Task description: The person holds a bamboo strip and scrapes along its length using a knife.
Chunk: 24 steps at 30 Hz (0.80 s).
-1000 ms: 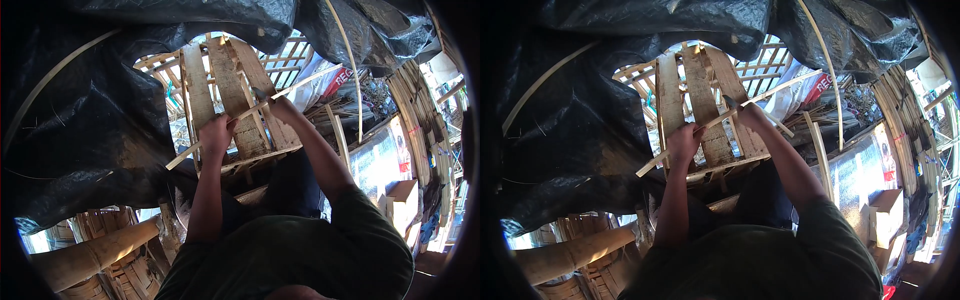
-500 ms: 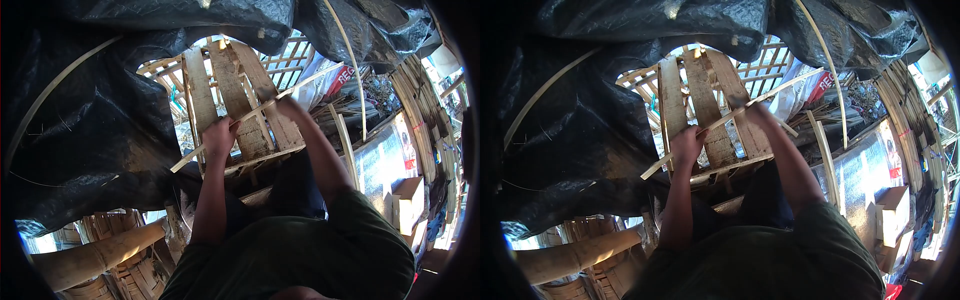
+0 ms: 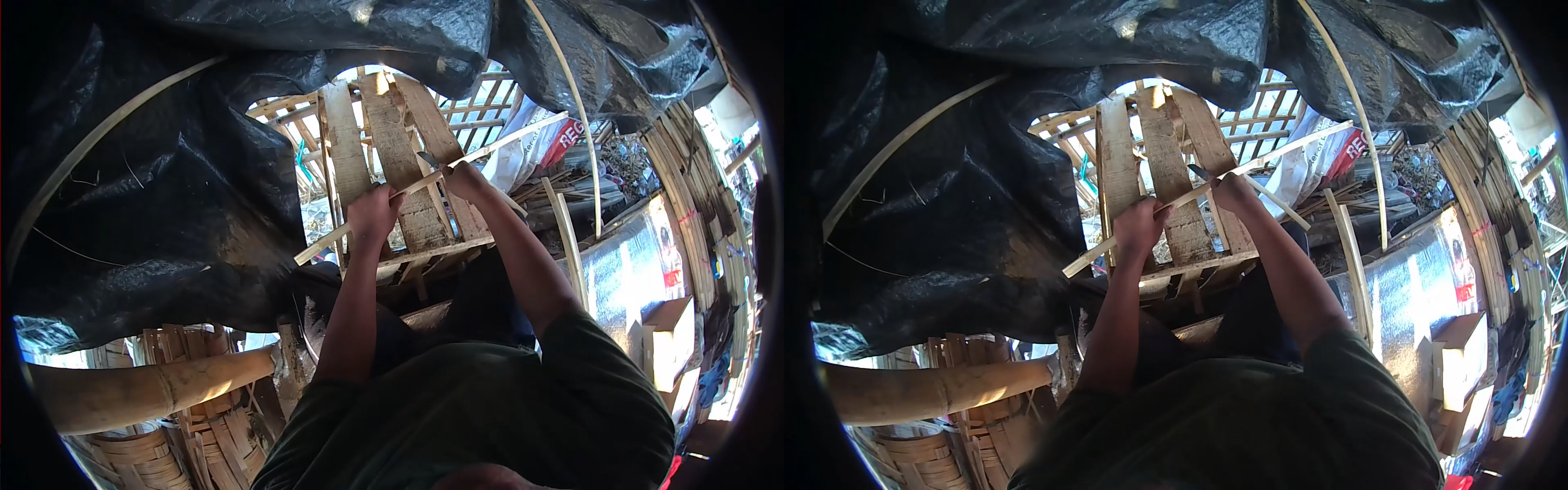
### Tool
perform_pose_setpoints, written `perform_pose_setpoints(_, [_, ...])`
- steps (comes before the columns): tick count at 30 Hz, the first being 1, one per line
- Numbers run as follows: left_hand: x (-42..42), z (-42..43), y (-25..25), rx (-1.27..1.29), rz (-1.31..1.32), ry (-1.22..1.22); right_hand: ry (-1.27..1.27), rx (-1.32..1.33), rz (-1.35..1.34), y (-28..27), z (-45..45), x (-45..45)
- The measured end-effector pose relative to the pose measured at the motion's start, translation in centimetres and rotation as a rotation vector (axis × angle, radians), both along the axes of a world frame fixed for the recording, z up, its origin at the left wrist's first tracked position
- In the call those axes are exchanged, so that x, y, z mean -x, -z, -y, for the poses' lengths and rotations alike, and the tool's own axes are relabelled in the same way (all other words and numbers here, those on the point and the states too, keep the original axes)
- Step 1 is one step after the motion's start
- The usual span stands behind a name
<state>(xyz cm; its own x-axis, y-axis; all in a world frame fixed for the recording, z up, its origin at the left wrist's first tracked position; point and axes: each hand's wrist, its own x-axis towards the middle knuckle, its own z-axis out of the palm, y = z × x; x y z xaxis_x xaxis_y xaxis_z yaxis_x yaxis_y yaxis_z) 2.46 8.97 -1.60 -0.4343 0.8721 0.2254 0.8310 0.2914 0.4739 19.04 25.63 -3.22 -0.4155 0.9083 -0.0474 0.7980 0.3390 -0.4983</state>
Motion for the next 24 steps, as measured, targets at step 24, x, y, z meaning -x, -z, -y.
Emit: perform_pose_setpoints(24, [0.1,0.3,0.6,-0.073,-0.076,0.028,0.184,0.053,0.057,-3.3,3.7,0.9])
